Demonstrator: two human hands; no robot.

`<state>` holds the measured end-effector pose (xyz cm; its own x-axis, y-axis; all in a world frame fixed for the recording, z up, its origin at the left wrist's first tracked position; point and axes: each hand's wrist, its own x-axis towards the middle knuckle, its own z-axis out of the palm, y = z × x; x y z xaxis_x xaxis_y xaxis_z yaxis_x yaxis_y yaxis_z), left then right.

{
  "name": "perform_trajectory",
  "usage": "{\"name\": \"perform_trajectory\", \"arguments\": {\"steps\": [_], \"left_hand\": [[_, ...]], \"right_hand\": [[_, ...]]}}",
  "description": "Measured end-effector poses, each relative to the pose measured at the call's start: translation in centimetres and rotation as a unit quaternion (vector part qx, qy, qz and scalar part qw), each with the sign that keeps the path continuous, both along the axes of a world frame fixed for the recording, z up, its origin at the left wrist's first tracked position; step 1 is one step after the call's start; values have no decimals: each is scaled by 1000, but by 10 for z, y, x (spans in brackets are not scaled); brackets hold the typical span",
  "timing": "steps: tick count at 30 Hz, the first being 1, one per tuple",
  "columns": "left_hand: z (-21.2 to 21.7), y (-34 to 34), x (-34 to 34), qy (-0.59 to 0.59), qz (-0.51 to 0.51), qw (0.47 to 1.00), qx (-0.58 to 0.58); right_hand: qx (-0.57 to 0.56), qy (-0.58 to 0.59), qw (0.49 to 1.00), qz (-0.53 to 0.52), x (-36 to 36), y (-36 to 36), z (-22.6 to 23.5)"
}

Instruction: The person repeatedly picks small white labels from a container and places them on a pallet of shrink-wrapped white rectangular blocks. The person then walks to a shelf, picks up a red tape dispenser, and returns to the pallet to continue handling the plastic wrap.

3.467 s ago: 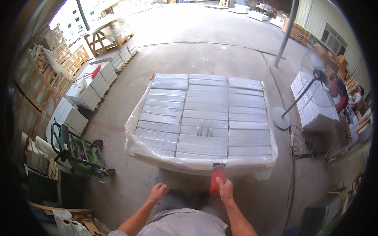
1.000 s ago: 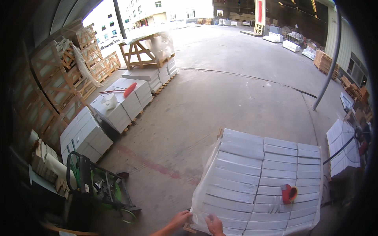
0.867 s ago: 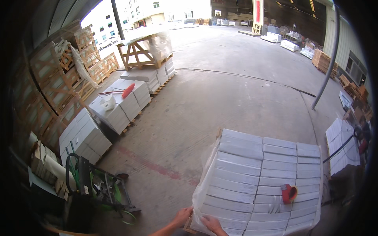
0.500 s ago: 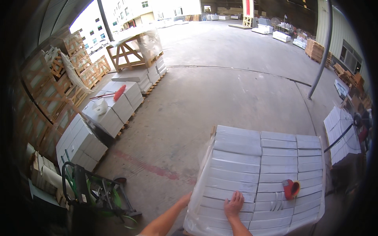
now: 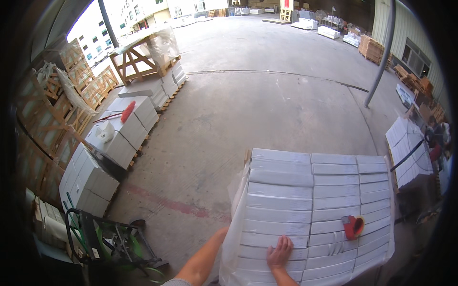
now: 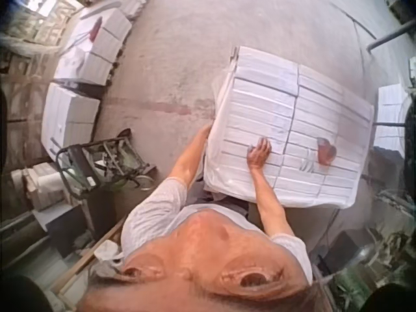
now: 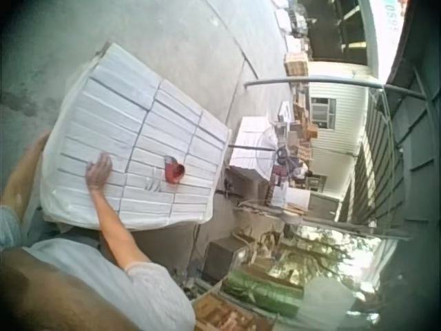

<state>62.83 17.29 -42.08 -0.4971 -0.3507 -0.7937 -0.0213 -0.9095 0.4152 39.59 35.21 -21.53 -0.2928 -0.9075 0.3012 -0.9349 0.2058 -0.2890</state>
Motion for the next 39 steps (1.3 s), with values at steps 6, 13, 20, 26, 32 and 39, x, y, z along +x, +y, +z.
{"name": "perform_trajectory", "arguments": {"steps": [6,13,20,26,32,39], "left_hand": [[9,0,4,-112,-83,987,-85],[-70,-1,58,-42,-135,965,-219],[-7,3,7,-69,36,996,-43],[-12,26,22,-71,102,990,-68],[-18,6,22,-157,-115,971,-138],[-52,17,28,-84,18,996,-29]], "right_hand": [[2,0,1000,-10,-7,-1,-8],[0,-26,999,31,11,-12,1],[7,2,1000,3,2,-10,9],[-6,-3,1000,18,5,-15,20],[-9,-4,1000,17,3,-16,22],[-7,-11,1000,6,4,-14,15]]}}
